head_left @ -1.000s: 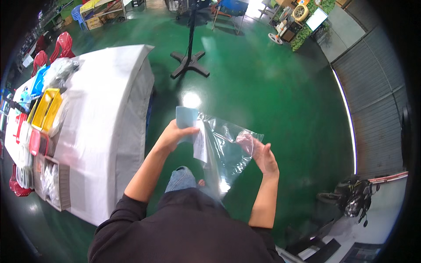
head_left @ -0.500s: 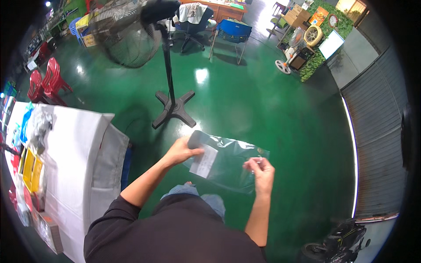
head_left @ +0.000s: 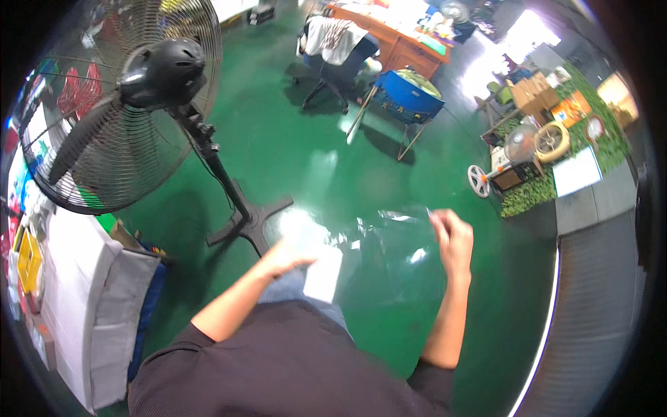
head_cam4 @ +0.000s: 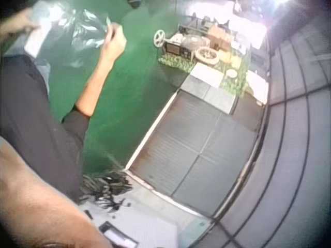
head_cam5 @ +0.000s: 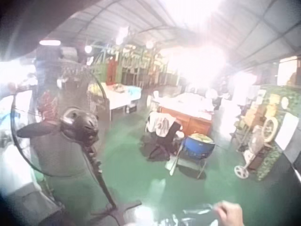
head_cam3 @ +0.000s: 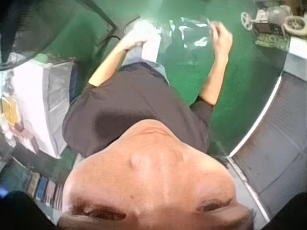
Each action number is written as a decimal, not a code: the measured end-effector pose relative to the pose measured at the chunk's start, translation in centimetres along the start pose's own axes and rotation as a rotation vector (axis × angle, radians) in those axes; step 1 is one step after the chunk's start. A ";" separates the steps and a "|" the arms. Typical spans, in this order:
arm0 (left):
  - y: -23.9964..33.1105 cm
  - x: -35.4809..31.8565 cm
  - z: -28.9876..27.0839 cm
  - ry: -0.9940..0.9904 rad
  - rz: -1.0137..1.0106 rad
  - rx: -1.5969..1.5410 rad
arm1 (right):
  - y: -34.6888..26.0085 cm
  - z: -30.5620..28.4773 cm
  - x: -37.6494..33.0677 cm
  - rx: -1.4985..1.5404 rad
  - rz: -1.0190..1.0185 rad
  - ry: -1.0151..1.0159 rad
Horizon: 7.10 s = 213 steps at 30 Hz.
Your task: The person places a label on a plastic bag, walks to a scale, and hands the bag to another person. Then the person retrieves a wet cloth, washes it, and wipes the inside of a black plastic crate.
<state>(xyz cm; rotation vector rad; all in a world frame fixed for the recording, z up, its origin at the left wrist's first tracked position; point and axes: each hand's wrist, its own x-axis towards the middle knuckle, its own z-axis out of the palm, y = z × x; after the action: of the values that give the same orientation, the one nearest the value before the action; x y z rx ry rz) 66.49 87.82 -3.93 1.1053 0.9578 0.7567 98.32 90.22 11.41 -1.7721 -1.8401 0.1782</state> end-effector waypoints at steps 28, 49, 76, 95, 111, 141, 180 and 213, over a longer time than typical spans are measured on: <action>22.8 62.8 -53.9 0.667 0.002 -0.333 | -32.7 51.5 96.0 0.381 -1.475 -0.838; 31.4 44.1 -120.9 1.462 0.185 -0.403 | -96.9 99.7 118.6 0.605 -1.358 -1.079; 28.0 -14.7 -180.7 2.675 0.349 -0.695 | -192.7 140.1 70.6 0.611 -1.963 -1.829; 25.0 -41.3 -213.7 2.935 0.750 -0.931 | -230.2 179.0 38.2 0.775 -0.825 -1.705; 19.1 -48.2 -226.5 2.816 0.477 -1.394 | -228.9 180.9 38.8 0.488 -0.623 -1.869; 16.3 -45.6 -237.4 3.143 0.518 -1.634 | -252.5 180.9 20.0 0.345 -2.768 -1.462; 5.4 -56.4 -226.6 2.662 -1.515 -0.864 | -234.3 177.2 23.6 -0.381 -1.113 -2.528; 6.6 -53.8 -247.7 2.480 -1.520 -0.064 | -247.5 185.3 40.2 0.210 -1.029 -2.376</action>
<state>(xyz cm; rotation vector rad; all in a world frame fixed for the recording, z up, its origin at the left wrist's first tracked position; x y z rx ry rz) -181.60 136.98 -21.74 -1.5572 2.9258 0.3767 -205.90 154.08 -12.90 0.7589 -3.1345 2.5011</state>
